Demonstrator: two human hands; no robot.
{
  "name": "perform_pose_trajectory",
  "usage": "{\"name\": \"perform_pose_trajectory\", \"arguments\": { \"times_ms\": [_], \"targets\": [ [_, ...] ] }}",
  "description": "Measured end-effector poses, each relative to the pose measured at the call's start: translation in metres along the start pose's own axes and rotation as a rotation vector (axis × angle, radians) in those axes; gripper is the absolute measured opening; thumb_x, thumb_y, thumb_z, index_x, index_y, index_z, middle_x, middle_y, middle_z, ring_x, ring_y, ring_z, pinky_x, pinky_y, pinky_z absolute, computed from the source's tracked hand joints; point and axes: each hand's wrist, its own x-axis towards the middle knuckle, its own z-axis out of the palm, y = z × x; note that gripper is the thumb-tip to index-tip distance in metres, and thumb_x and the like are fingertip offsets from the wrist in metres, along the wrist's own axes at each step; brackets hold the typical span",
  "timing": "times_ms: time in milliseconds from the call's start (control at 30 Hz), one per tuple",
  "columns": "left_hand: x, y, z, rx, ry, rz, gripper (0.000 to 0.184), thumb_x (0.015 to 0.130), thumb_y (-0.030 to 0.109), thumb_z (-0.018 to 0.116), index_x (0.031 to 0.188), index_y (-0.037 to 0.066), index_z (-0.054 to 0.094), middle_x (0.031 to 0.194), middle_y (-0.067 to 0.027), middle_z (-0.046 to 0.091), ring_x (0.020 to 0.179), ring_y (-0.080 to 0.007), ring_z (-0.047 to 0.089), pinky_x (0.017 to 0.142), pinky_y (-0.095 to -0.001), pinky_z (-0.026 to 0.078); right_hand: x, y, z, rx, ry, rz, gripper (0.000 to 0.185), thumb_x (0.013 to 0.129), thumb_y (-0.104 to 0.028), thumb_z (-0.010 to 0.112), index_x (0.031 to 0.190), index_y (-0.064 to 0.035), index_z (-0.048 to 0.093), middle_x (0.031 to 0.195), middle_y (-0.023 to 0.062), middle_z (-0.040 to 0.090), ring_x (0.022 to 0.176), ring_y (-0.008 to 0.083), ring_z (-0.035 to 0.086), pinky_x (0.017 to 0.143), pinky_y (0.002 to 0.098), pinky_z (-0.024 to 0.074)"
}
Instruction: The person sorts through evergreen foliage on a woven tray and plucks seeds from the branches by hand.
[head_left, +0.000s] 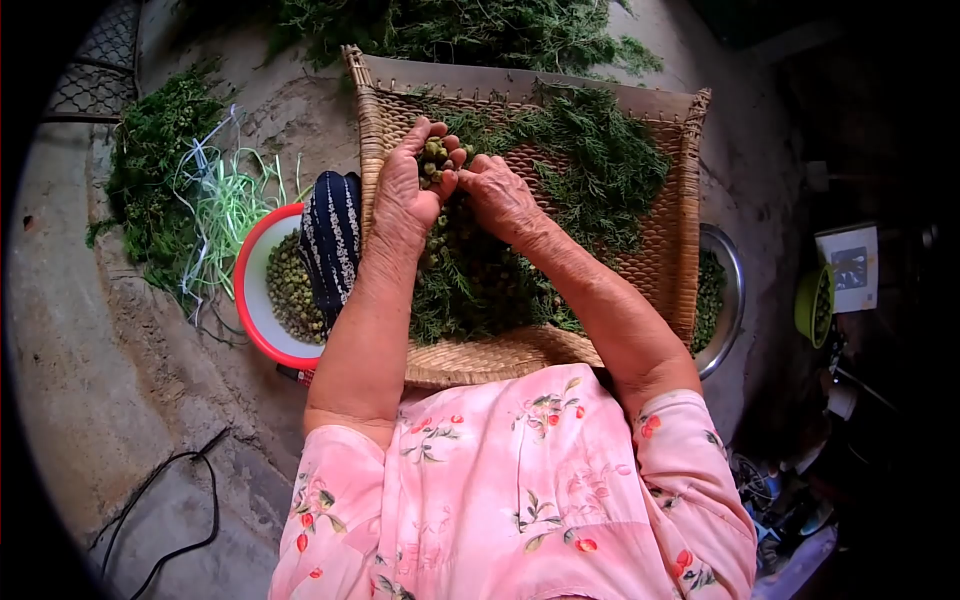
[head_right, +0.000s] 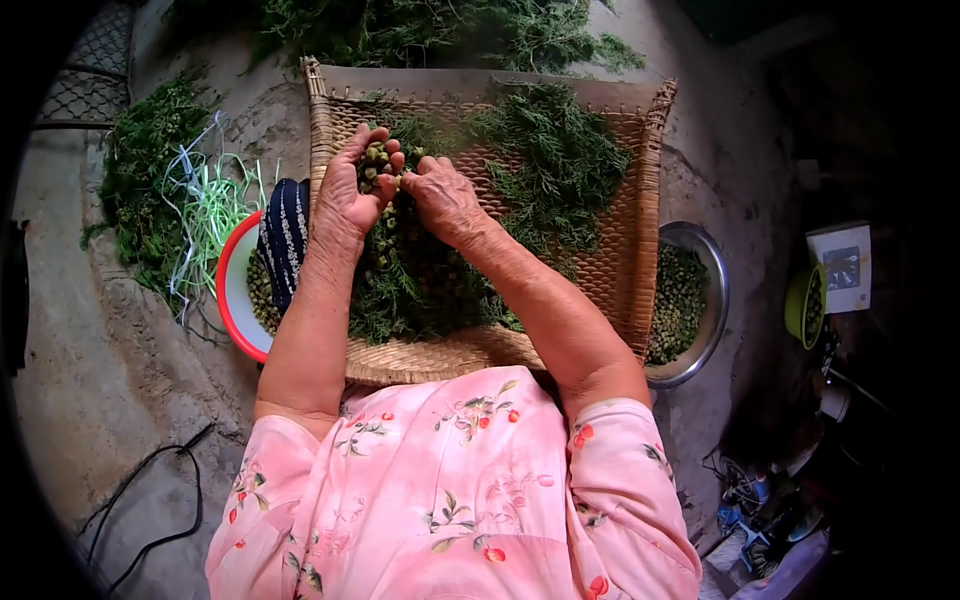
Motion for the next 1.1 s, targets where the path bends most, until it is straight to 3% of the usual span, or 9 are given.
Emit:
{"name": "perform_pose_trajectory", "arguments": {
  "times_ms": [233,300,433,467,567,767,867,967,1100],
  "targets": [
    [0.002,-0.005,-0.001,0.058,0.035,-0.005,0.025,0.087,0.032,0.06,0.091,0.008,0.06,0.08,-0.0061,0.062,0.067,-0.017,0.061,0.043,-0.0215,0.048,0.003,0.011,0.007,0.055,0.042,0.179,0.013,0.075,-0.006,0.057,0.088,-0.0062,0.061,0.093,0.0152,0.057,0.088,0.0325,0.056,0.075,0.0402,0.048],
    [0.004,-0.007,-0.004,0.087,0.037,-0.008,0.024,0.087,0.032,0.06,0.091,0.008,0.059,0.081,-0.0061,0.062,0.066,-0.0172,0.061,0.043,-0.0217,0.048,0.006,0.032,0.005,0.307,0.145,0.227,0.014,0.071,-0.007,0.062,0.084,-0.0041,0.061,0.084,0.0151,0.061,0.08,0.0329,0.06,0.072,0.0402,0.0495],
    [0.002,-0.012,-0.001,0.142,0.074,-0.013,0.026,0.086,0.033,0.06,0.092,0.008,0.059,0.077,-0.0043,0.062,0.065,-0.016,0.061,0.044,-0.0223,0.049,0.008,0.025,-0.042,0.589,0.206,0.361,0.017,0.072,-0.009,0.065,0.087,-0.0025,0.062,0.083,0.0134,0.066,0.074,0.021,0.063,0.069,0.0316,0.0507],
    [0.001,-0.013,0.001,0.143,0.07,-0.015,0.026,0.086,0.033,0.06,0.092,0.008,0.059,0.077,-0.0043,0.062,0.065,-0.016,0.061,0.044,-0.0223,0.049,0.008,0.017,-0.051,0.712,0.19,0.332,0.016,0.081,-0.007,0.063,0.096,-0.0036,0.061,0.071,-0.0033,0.054,0.061,0.0045,0.048,0.051,0.0211,0.0403],
    [-0.004,-0.015,0.006,0.187,0.084,-0.039,0.028,0.086,0.038,0.06,0.09,0.01,0.059,0.075,-0.0025,0.061,0.064,-0.0146,0.062,0.048,-0.024,0.049,0.01,-0.001,-0.063,0.975,0.104,0.256,0.018,0.081,-0.008,0.063,0.098,-0.0036,0.062,0.072,-0.0029,0.055,0.063,0.0041,0.048,0.054,0.0201,0.0413],
    [0.0,-0.014,-0.001,0.053,-0.049,-0.106,0.027,0.086,0.037,0.059,0.089,0.01,0.06,0.077,-0.0044,0.062,0.066,-0.0176,0.061,0.044,-0.023,0.048,0.008,0.012,-0.042,0.697,0.238,0.201,0.018,0.081,-0.007,0.063,0.099,-0.0035,0.063,0.074,0.0023,0.059,0.068,0.0109,0.056,0.061,0.0256,0.049],
    [0.002,-0.014,-0.002,0.061,-0.062,-0.086,0.026,0.086,0.035,0.059,0.09,0.009,0.06,0.079,-0.0051,0.062,0.067,-0.0182,0.061,0.045,-0.0237,0.049,-0.002,0.013,-0.038,0.05,-0.09,0.123,0.022,0.078,-0.005,0.056,0.099,-0.0086,0.062,0.087,0.0142,0.059,0.083,0.0305,0.061,0.071,0.0423,0.0505],
    [0.0,-0.012,-0.002,0.02,-0.061,-0.084,0.023,0.086,0.031,0.06,0.091,0.009,0.06,0.081,-0.0066,0.063,0.068,-0.019,0.062,0.046,-0.0257,0.051,-0.012,0.012,-0.022,-0.061,-0.271,0.06,0.026,0.078,-0.002,0.054,0.103,-0.0094,0.06,0.094,0.0152,0.055,0.088,0.0329,0.058,0.073,0.0418,0.0493],
    [-0.001,-0.013,0.002,0.04,-0.021,-0.051,0.019,0.086,0.026,0.059,0.093,0.008,0.06,0.084,-0.0082,0.064,0.071,-0.0206,0.063,0.048,-0.0276,0.052,-0.013,0.006,-0.014,-0.003,-0.203,0.085,0.022,0.076,0.0,0.052,0.095,-0.0073,0.059,0.095,0.0153,0.054,0.087,0.0343,0.058,0.073,0.0427,0.0486]
  ]
}}
